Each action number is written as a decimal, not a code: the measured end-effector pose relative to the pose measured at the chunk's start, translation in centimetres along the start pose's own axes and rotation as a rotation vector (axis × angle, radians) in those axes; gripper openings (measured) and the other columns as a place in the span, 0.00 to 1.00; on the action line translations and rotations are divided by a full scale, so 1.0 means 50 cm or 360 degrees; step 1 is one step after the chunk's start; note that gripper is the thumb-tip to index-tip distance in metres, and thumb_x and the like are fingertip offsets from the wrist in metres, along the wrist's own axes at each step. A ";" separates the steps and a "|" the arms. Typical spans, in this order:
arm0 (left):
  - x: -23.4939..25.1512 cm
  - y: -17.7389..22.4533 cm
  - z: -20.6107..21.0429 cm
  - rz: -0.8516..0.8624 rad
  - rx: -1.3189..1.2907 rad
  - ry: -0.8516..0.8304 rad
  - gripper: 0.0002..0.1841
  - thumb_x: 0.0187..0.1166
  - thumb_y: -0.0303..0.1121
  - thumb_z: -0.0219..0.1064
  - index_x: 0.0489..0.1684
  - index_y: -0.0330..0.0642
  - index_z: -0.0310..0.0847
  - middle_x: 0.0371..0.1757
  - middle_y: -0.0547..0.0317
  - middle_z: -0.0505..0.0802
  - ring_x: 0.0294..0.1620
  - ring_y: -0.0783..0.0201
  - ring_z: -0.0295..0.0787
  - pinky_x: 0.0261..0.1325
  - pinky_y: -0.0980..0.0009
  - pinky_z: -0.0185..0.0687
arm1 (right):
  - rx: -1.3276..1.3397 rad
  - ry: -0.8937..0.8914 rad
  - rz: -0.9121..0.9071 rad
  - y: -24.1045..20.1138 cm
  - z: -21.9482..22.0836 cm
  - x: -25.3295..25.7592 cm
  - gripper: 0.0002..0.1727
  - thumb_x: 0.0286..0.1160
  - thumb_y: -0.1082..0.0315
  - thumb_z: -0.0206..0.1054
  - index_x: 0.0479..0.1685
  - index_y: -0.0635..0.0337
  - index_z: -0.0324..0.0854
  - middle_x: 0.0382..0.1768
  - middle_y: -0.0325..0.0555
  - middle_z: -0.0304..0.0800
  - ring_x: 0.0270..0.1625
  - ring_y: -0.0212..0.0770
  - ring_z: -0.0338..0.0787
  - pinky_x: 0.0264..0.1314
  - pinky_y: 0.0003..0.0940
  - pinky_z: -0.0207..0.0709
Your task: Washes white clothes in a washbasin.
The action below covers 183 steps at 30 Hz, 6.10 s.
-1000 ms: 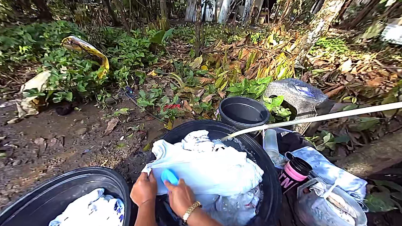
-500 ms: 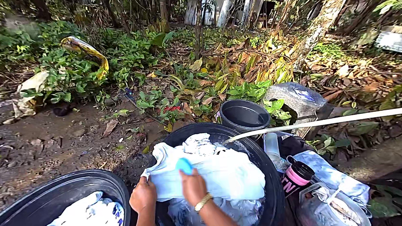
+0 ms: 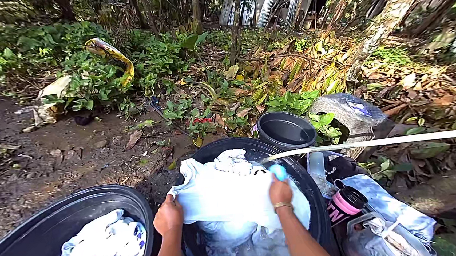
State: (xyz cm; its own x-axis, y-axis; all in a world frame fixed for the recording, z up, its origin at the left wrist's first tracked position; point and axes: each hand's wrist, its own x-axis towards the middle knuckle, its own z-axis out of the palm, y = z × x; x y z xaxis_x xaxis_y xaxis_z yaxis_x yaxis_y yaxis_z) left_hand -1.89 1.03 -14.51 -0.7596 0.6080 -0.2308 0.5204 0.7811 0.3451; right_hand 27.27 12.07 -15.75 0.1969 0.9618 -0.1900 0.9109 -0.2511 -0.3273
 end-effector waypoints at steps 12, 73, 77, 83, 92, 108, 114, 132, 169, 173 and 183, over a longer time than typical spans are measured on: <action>0.006 -0.003 -0.002 0.0057 -0.0024 0.0014 0.20 0.95 0.43 0.50 0.70 0.44 0.83 0.58 0.31 0.93 0.63 0.31 0.89 0.59 0.31 0.79 | -0.0231 -0.0327 -0.0287 0.034 0.107 -0.008 0.28 0.90 0.66 0.50 0.89 0.39 0.69 0.77 0.72 0.76 0.69 0.67 0.86 0.68 0.60 0.81; 0.027 0.195 -0.373 0.0418 -0.2144 -0.0247 0.24 0.98 0.46 0.41 0.86 0.44 0.55 0.54 0.47 0.85 0.42 0.60 0.88 0.44 0.60 0.87 | 0.0694 0.0308 -0.0066 0.129 -0.467 0.010 0.15 0.83 0.67 0.67 0.55 0.71 0.89 0.59 0.70 0.89 0.67 0.66 0.86 0.74 0.65 0.72; 0.007 0.213 -0.499 0.0579 -0.2224 -0.0435 0.26 0.97 0.52 0.32 0.88 0.53 0.49 0.53 0.50 0.87 0.43 0.58 0.91 0.44 0.57 0.89 | 0.0730 0.0575 -0.0206 0.081 -0.596 -0.036 0.18 0.82 0.68 0.67 0.58 0.76 0.84 0.64 0.73 0.84 0.73 0.64 0.81 0.79 0.59 0.69; 0.007 0.193 -0.627 0.0892 -0.1626 -0.0762 0.47 0.81 0.71 0.12 0.75 0.51 0.66 0.48 0.52 0.91 0.41 0.58 0.92 0.39 0.60 0.89 | 0.0949 0.0756 -0.0208 0.034 -0.688 -0.085 0.09 0.78 0.75 0.69 0.49 0.73 0.86 0.51 0.66 0.88 0.57 0.57 0.87 0.64 0.57 0.76; -0.012 0.185 -0.655 0.1034 -0.2198 -0.0898 0.46 0.78 0.78 0.28 0.47 0.49 0.82 0.33 0.61 0.94 0.32 0.68 0.94 0.31 0.69 0.90 | 0.1451 0.0960 -0.0602 0.052 -0.644 -0.133 0.04 0.69 0.80 0.70 0.28 0.66 0.85 0.43 0.51 0.84 0.45 0.40 0.83 0.50 0.40 0.78; -0.129 0.060 0.097 0.0333 -0.0050 -0.1389 0.30 0.82 0.48 0.70 0.65 0.24 0.80 0.65 0.32 0.87 0.68 0.43 0.84 0.74 0.46 0.73 | -0.0157 -0.0307 0.0034 0.138 -0.054 -0.039 0.27 0.85 0.69 0.57 0.84 0.59 0.72 0.90 0.67 0.56 0.89 0.68 0.63 0.89 0.70 0.49; -0.067 0.160 -0.198 0.0813 -0.0863 -0.1054 0.10 0.87 0.28 0.60 0.53 0.28 0.82 0.40 0.52 0.91 0.41 0.64 0.88 0.55 0.63 0.84 | -0.0181 -0.0379 -0.0003 0.161 0.005 -0.035 0.34 0.78 0.75 0.61 0.88 0.50 0.70 0.92 0.63 0.53 0.89 0.67 0.62 0.88 0.71 0.50; -0.004 0.108 -0.430 0.1035 -0.1758 -0.1170 0.49 0.51 0.90 0.54 0.55 0.56 0.84 0.39 0.63 0.97 0.36 0.67 0.97 0.35 0.67 0.94 | 0.2161 0.1159 -0.0316 0.085 -0.486 -0.095 0.24 0.49 0.88 0.65 0.04 0.51 0.58 0.19 0.36 0.73 0.25 0.30 0.72 0.30 0.27 0.67; -0.031 0.000 0.017 -0.0101 -0.0236 0.0319 0.23 0.95 0.46 0.49 0.64 0.41 0.85 0.54 0.31 0.94 0.60 0.31 0.91 0.57 0.30 0.79 | 0.0097 -0.0219 0.0107 0.000 0.004 -0.061 0.27 0.91 0.66 0.49 0.87 0.49 0.71 0.79 0.72 0.73 0.69 0.68 0.86 0.68 0.61 0.80; -0.028 -0.012 0.021 -0.0083 -0.0514 0.0459 0.24 0.95 0.42 0.49 0.62 0.30 0.85 0.57 0.24 0.91 0.65 0.26 0.86 0.64 0.28 0.75 | 0.0418 -0.0391 -0.0878 -0.214 0.062 -0.265 0.23 0.88 0.65 0.55 0.79 0.43 0.81 0.72 0.70 0.81 0.62 0.66 0.90 0.65 0.60 0.82; 0.010 -0.068 0.033 -0.0307 -0.0636 0.0349 0.26 0.95 0.42 0.45 0.73 0.28 0.76 0.69 0.26 0.86 0.75 0.31 0.80 0.76 0.36 0.71 | -0.0089 -0.0305 0.0268 0.126 0.019 -0.011 0.27 0.91 0.65 0.48 0.87 0.45 0.71 0.81 0.70 0.71 0.73 0.67 0.83 0.71 0.61 0.79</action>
State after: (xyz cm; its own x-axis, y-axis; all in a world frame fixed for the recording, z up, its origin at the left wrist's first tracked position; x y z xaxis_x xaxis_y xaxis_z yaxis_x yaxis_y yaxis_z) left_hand -3.39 -1.07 -17.32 -0.9140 0.3798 -0.1426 0.2044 0.7348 0.6467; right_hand 32.54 9.85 -18.58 0.2801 0.8673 -0.4115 0.8907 -0.3947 -0.2256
